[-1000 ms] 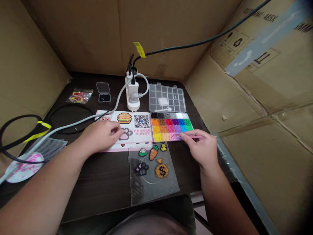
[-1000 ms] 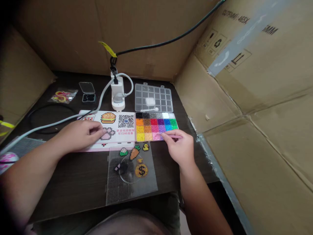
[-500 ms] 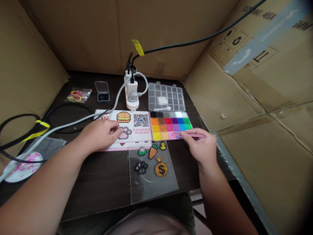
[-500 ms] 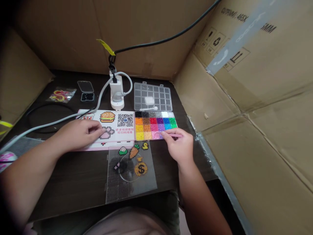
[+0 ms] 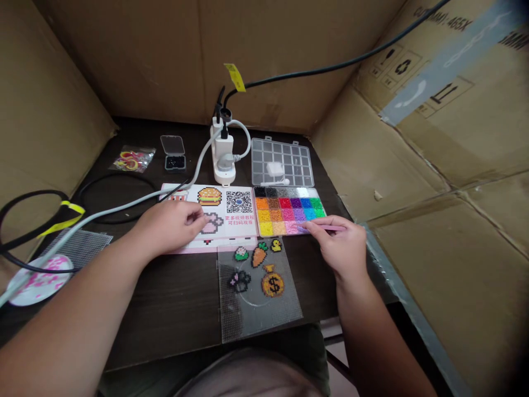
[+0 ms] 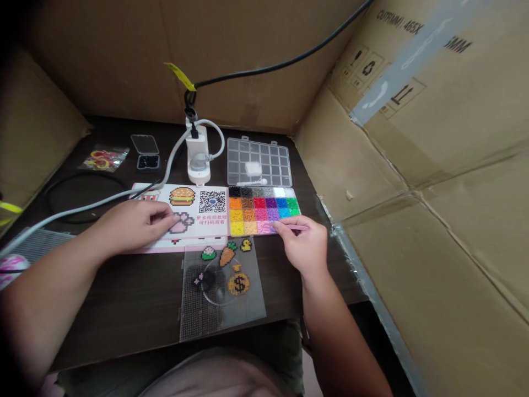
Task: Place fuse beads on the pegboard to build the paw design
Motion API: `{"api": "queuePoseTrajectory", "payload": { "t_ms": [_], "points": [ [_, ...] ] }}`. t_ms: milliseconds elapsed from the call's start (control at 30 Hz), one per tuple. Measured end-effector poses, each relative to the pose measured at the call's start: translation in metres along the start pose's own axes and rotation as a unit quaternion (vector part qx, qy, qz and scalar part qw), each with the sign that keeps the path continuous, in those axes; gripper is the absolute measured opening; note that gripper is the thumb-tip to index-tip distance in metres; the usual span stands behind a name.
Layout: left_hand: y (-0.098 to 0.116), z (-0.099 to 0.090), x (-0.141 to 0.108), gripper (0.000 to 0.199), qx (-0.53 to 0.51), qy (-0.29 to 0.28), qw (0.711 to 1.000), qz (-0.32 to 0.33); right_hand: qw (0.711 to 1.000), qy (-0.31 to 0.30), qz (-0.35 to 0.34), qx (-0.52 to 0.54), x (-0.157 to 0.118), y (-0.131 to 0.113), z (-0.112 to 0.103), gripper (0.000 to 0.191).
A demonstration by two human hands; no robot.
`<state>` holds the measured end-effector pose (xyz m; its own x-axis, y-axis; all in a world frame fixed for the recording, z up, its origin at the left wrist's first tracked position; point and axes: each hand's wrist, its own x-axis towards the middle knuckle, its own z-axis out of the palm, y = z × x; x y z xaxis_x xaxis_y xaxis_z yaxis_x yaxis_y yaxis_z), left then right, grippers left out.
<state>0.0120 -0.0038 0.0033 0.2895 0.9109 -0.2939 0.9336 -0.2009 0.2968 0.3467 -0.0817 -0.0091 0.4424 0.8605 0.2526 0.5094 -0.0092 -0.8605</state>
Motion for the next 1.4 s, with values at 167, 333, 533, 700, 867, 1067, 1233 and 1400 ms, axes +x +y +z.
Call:
{"api": "queuePoseTrajectory", "payload": {
  "t_ms": [167,333,533,700,867,1067,1233,1400],
  "points": [
    [0.001,0.001,0.001,0.034,0.002,-0.001,1.0,-0.003,1.0,0.0,0.007,0.0,-0.001,-0.002,0.0,0.018],
    [0.0,0.001,0.0,0.035,0.0,0.001,1.0,-0.003,1.0,0.0,0.008,-0.003,0.0,-0.001,0.0,0.019],
    [0.001,0.0,0.0,0.036,-0.005,0.006,1.0,-0.005,1.0,-0.012,0.01,-0.004,0.0,-0.005,0.0,0.019],
    [0.003,-0.002,-0.001,0.033,-0.007,0.014,1.0,0.003,1.0,-0.012,0.007,0.004,-0.001,-0.004,-0.001,0.018],
    [0.004,-0.004,-0.002,0.034,0.0,0.004,1.0,0.0,1.0,0.009,0.009,0.008,0.0,0.0,-0.002,0.019],
    [0.004,-0.003,-0.002,0.032,-0.001,0.007,1.0,0.002,0.997,-0.022,0.004,0.077,-0.002,0.003,-0.003,0.022],
    [0.003,-0.002,-0.002,0.034,0.009,0.016,1.0,0.007,0.978,-0.142,-0.019,0.149,-0.015,-0.006,0.004,0.025],
    [0.002,0.001,-0.001,0.034,0.01,0.025,1.0,0.014,0.942,-0.28,-0.059,0.173,-0.031,-0.028,0.019,0.026]
  ]
}}
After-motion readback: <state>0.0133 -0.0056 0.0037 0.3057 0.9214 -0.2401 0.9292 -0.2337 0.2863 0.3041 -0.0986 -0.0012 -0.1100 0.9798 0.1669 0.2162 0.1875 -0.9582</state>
